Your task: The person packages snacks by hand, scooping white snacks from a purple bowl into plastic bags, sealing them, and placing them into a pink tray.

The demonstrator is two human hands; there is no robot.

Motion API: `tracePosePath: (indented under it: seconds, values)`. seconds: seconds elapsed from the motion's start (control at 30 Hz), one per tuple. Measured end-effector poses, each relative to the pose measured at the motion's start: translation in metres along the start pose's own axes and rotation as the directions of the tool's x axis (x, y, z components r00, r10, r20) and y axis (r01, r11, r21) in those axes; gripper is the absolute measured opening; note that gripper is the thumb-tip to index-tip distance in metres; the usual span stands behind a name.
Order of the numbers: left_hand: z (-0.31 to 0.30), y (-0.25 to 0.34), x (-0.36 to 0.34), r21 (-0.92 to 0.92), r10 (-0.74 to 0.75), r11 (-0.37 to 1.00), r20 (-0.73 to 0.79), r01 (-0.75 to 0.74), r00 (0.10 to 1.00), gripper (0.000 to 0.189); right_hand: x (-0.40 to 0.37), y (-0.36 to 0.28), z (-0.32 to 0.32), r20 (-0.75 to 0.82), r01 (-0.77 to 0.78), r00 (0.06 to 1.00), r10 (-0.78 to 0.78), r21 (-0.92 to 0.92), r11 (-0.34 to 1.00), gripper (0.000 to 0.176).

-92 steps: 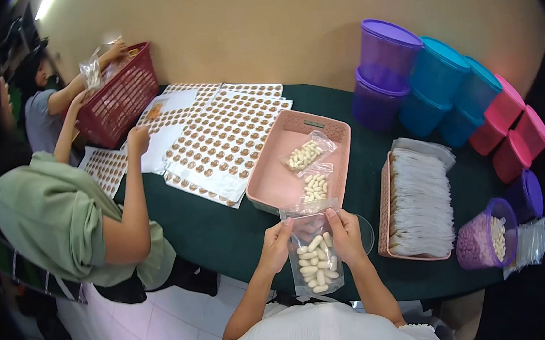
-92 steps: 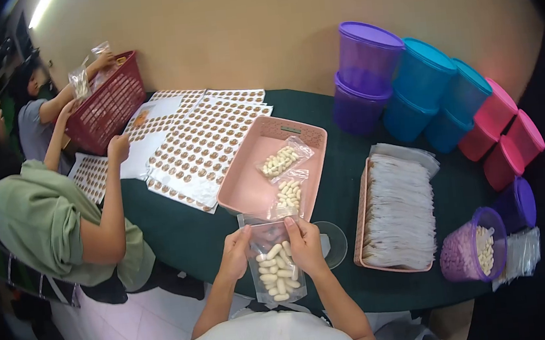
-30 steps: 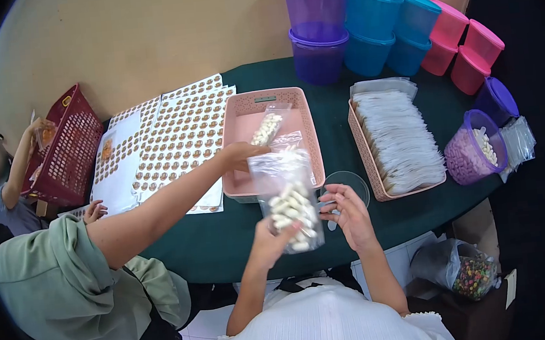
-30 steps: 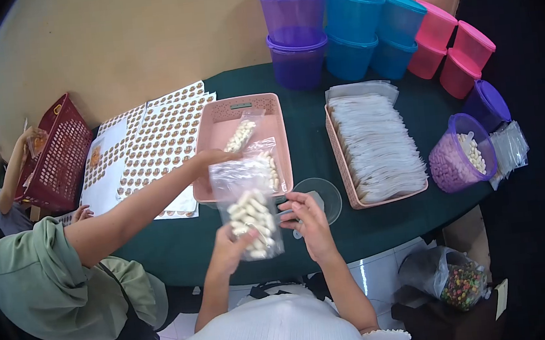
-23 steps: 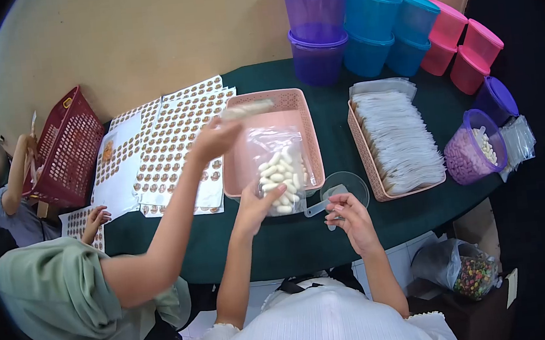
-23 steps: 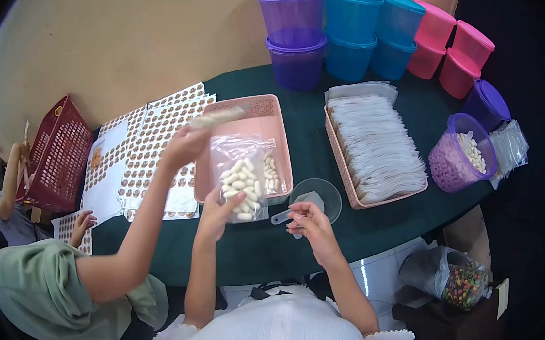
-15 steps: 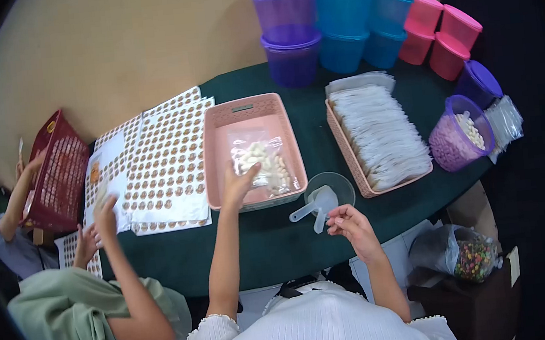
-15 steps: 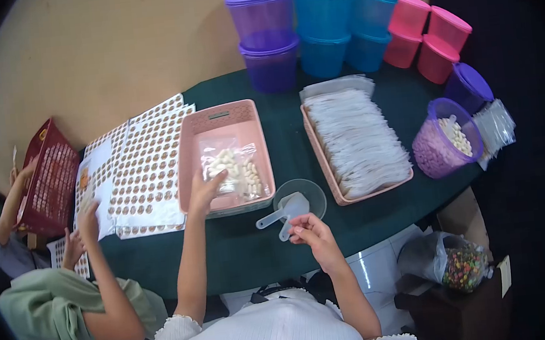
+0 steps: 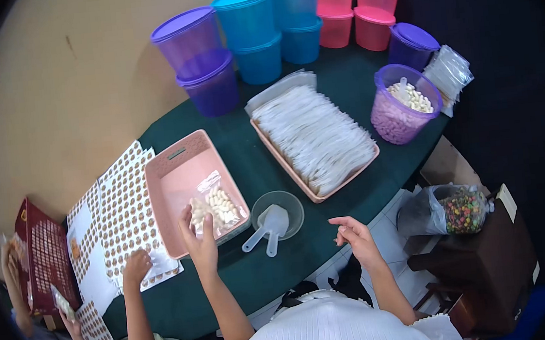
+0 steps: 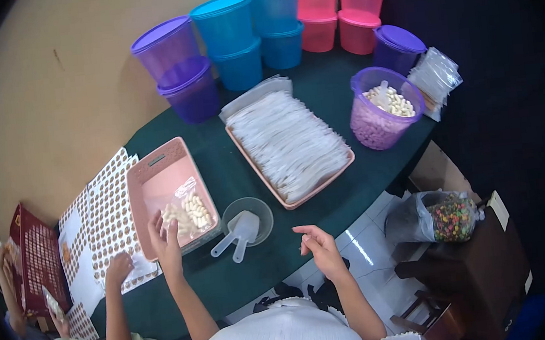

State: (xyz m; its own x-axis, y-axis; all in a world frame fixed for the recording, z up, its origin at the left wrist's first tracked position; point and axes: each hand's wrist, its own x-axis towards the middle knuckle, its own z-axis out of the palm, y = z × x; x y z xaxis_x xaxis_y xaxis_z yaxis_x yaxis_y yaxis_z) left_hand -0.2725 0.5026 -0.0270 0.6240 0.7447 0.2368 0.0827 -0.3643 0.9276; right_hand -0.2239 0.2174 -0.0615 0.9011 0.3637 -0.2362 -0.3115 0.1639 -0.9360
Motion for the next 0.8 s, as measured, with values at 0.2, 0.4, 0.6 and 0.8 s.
tracePosePath:
  seconds: [0.2, 0.4, 0.6, 0.8]
  values:
    - [0.056, 0.044, -0.043, -0.145, 0.087, 0.988, 0.180, -0.061, 0.980, 0.028, -0.001, -0.008, -0.045, -0.108, 0.064, 0.991, -0.081, -0.153, 0.986, 0.022]
    - [0.173, 0.051, -0.081, -0.235, -0.176, 0.823, 0.760, 0.517, 0.625, 0.026, -0.007, -0.023, -0.112, -0.143, 0.075, 0.985, -0.096, -0.151, 0.986, 0.022]
    - [0.244, 0.052, -0.098, -0.095, -0.412, 0.726, 0.733, 0.681, 0.541, 0.043, -0.006, -0.035, -0.177, -0.185, 0.065, 0.979, -0.088, -0.124, 0.990, 0.022]
    - [0.271, 0.041, -0.107, -0.328, -0.441, 0.646, 0.578, 0.690, 0.687, 0.041, -0.006, -0.047, -0.230, -0.184, 0.044, 0.980, -0.074, -0.164, 0.986, 0.022]
